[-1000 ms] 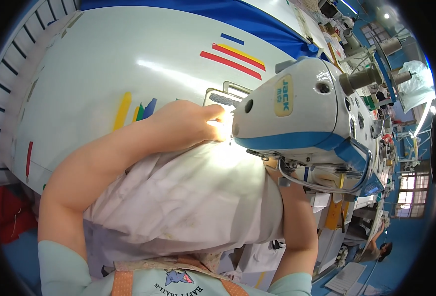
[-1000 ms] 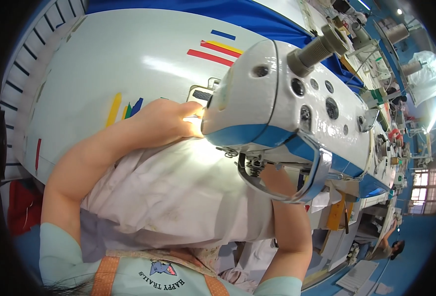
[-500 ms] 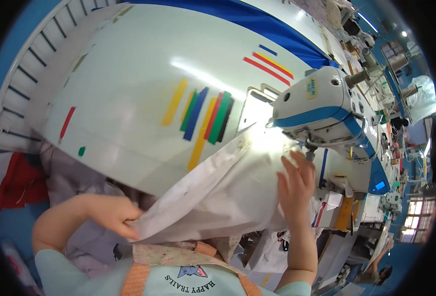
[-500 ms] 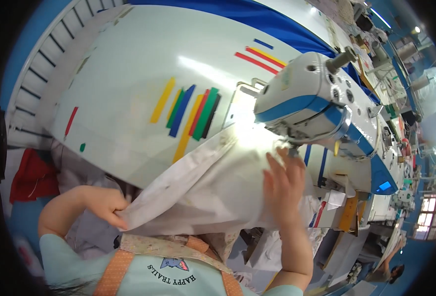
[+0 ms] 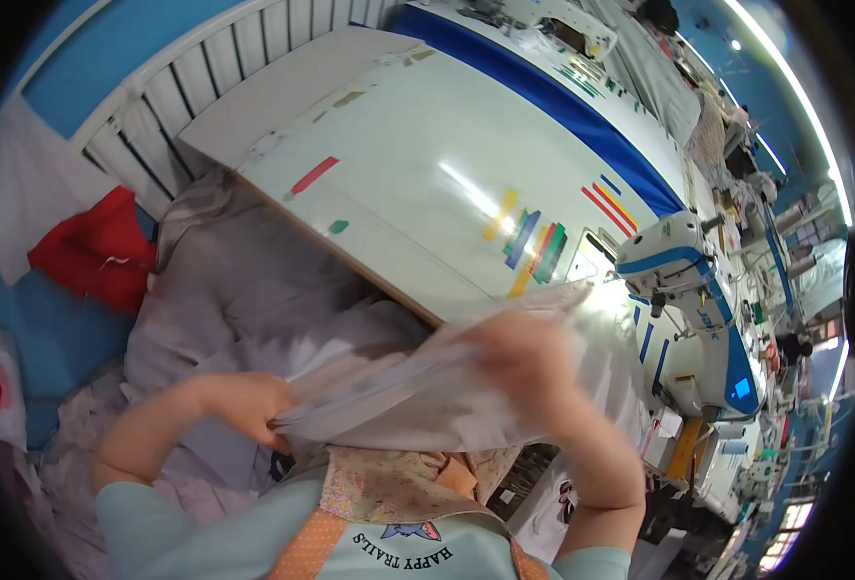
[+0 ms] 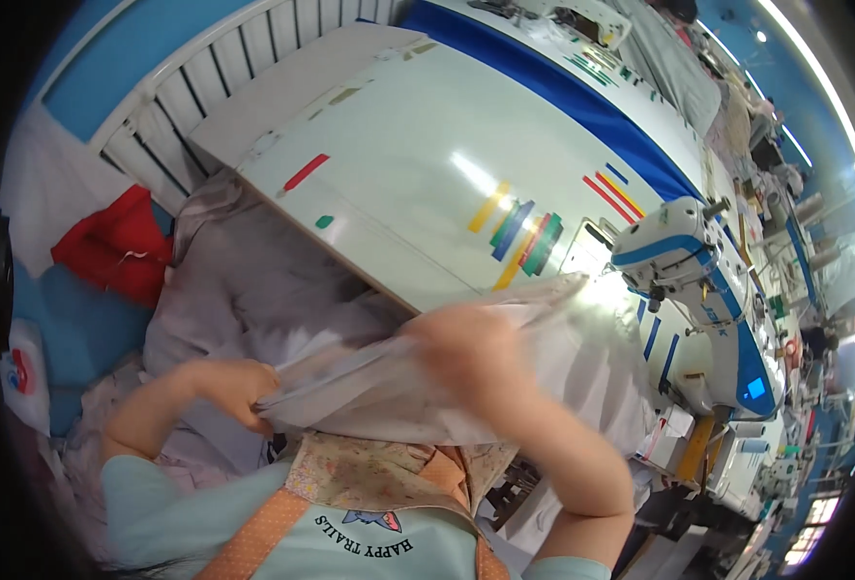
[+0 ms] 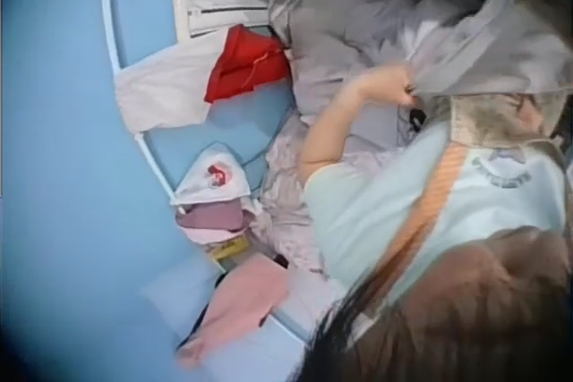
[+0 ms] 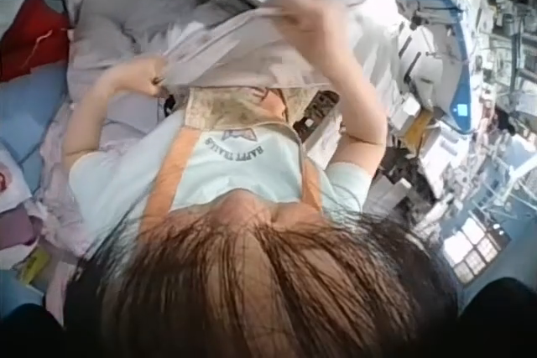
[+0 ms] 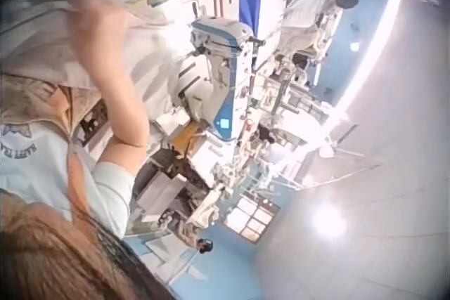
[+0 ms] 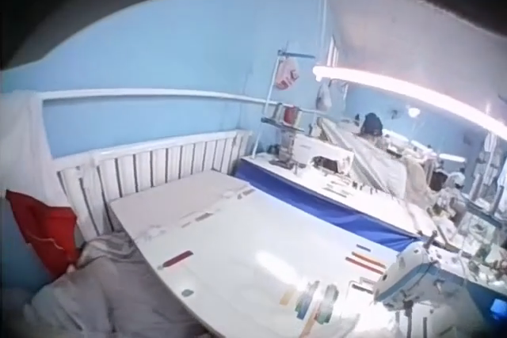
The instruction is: Sewing the edges and seams of fabric components to assemble a pillowcase using an industrial sewing machine.
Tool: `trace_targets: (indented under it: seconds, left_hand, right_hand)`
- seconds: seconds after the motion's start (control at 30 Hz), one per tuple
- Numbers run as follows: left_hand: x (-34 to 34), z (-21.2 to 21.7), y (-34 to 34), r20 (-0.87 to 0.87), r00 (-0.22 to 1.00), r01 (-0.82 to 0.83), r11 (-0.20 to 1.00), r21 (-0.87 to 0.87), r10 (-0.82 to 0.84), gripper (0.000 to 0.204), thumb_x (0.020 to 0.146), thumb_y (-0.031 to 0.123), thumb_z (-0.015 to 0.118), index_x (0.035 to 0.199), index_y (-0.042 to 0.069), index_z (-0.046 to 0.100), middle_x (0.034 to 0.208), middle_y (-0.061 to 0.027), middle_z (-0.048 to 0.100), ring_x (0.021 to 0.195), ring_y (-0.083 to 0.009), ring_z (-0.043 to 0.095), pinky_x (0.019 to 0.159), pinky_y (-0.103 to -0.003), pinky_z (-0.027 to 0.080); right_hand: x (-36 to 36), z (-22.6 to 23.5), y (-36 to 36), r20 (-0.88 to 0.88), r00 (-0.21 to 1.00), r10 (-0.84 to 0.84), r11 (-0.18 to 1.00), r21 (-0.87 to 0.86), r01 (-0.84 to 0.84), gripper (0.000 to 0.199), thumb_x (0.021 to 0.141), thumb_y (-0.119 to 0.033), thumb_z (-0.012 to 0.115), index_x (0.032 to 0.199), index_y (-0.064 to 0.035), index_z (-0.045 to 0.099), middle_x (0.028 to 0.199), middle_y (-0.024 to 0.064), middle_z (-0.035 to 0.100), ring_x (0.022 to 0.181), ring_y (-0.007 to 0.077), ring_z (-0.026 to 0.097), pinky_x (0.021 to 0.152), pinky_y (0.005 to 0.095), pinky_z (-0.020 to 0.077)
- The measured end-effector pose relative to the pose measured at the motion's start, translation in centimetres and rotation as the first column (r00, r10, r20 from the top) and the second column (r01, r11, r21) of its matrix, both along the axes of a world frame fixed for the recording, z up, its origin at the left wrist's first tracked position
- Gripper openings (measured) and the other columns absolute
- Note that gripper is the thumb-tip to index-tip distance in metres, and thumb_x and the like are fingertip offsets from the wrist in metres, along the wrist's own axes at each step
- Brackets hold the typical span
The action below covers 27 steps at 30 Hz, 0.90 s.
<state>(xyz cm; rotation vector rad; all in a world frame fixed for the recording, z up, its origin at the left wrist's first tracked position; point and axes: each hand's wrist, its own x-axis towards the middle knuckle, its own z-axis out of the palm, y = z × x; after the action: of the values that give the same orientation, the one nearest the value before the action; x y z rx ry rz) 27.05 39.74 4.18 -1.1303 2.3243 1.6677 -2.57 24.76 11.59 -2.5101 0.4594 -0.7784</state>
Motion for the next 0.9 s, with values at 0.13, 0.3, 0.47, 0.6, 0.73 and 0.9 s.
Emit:
trace_targets:
  seconds: [0.13, 0.3, 0.47, 0.6, 0.73, 0.9]
  left_hand:
    - [5.3, -3.6, 5.2, -0.159, 0.979, -0.157, 0.966, -0.205, 0.125, 0.036, 0.072, 0.033, 0.074, 0.091, 0.004, 0.068, 0.081, -0.0144, 0.065, 0.075, -0.0311, 0.061, 0.068, -0.036, 0.048]
    - [19.2, 4.4, 9.3, 0.713, 0.64, -0.321, 0.943, -0.091, 0.287, 0.046, 0.064, 0.036, 0.079, 0.095, 0.005, 0.067, 0.088, -0.0149, 0.067, 0.082, -0.0282, 0.064, 0.071, -0.036, 0.049]
    - [30.5, 18.4, 14.4, -0.273, 0.28, -0.21, -0.218, -0.953, 0.92, 0.032, 0.079, 0.006, 0.056, 0.109, -0.002, 0.059, 0.103, -0.0184, 0.063, 0.091, -0.0322, 0.06, 0.086, -0.036, 0.046]
    - [32.2, 18.5, 12.1, -0.323, 0.4, -0.29, -0.216, -0.933, 0.858, 0.03, 0.082, 0.003, 0.048, 0.109, -0.006, 0.058, 0.101, -0.018, 0.063, 0.096, -0.0309, 0.06, 0.092, -0.032, 0.043]
    - [21.1, 18.9, 0.8, -0.212, 0.222, -0.376, -0.117, -0.919, 0.952, 0.04, 0.082, -0.002, 0.045, 0.122, -0.006, 0.051, 0.111, -0.0155, 0.062, 0.101, -0.0266, 0.06, 0.092, -0.032, 0.044]
    - [-4.9, 21.0, -12.4, -0.704, 0.677, -0.735, 0.146, -0.662, 0.213, 0.031, 0.073, -0.002, 0.049, 0.103, -0.001, 0.06, 0.085, -0.0175, 0.066, 0.069, -0.0241, 0.064, 0.063, -0.034, 0.05]
  right_hand:
    - [-5.9, 7.1, -5.6, 0.228, 0.669, -0.707, 0.682, -0.03, 0.731, 0.011, 0.084, -0.007, 0.061, 0.092, -0.0015, 0.066, 0.08, 0.0004, 0.061, 0.069, 0.0074, 0.054, 0.063, 0.0213, 0.0438]
    - [-6.2, 10.6, -8.5, 0.578, 0.429, -0.694, 0.702, 0.413, 0.58, 0.015, 0.086, -0.016, 0.066, 0.089, -0.0021, 0.065, 0.079, -0.0015, 0.059, 0.07, 0.0052, 0.05, 0.064, 0.0196, 0.0407]
    - [-5.4, 7.9, -5.9, 0.094, 0.774, -0.626, 0.764, 0.274, 0.584, 0.01, 0.086, -0.014, 0.066, 0.085, -0.0056, 0.063, 0.071, -0.005, 0.054, 0.061, 0.0024, 0.047, 0.054, 0.0173, 0.0362]
    - [-7.6, 10.0, -7.2, 0.574, 0.514, -0.637, 0.771, 0.474, 0.426, 0.014, 0.088, -0.017, 0.064, 0.08, -0.0072, 0.059, 0.072, -0.0033, 0.057, 0.061, 0.0017, 0.051, 0.053, 0.0182, 0.0403]
    - [-6.1, 7.8, -5.5, 0.422, 0.68, -0.599, 0.8, 0.305, 0.516, 0.022, 0.084, -0.011, 0.066, 0.105, -0.0047, 0.062, 0.079, -0.0022, 0.057, 0.068, 0.0028, 0.051, 0.059, 0.0189, 0.0403]
    - [1.0, 5.0, -0.9, 0.115, 0.987, -0.112, 0.911, 0.408, 0.056, 0.09, 0.073, -0.028, 0.08, 0.141, -0.0026, 0.028, 0.07, -0.0033, 0.047, 0.062, 0.0038, 0.046, 0.052, 0.0196, 0.0355]
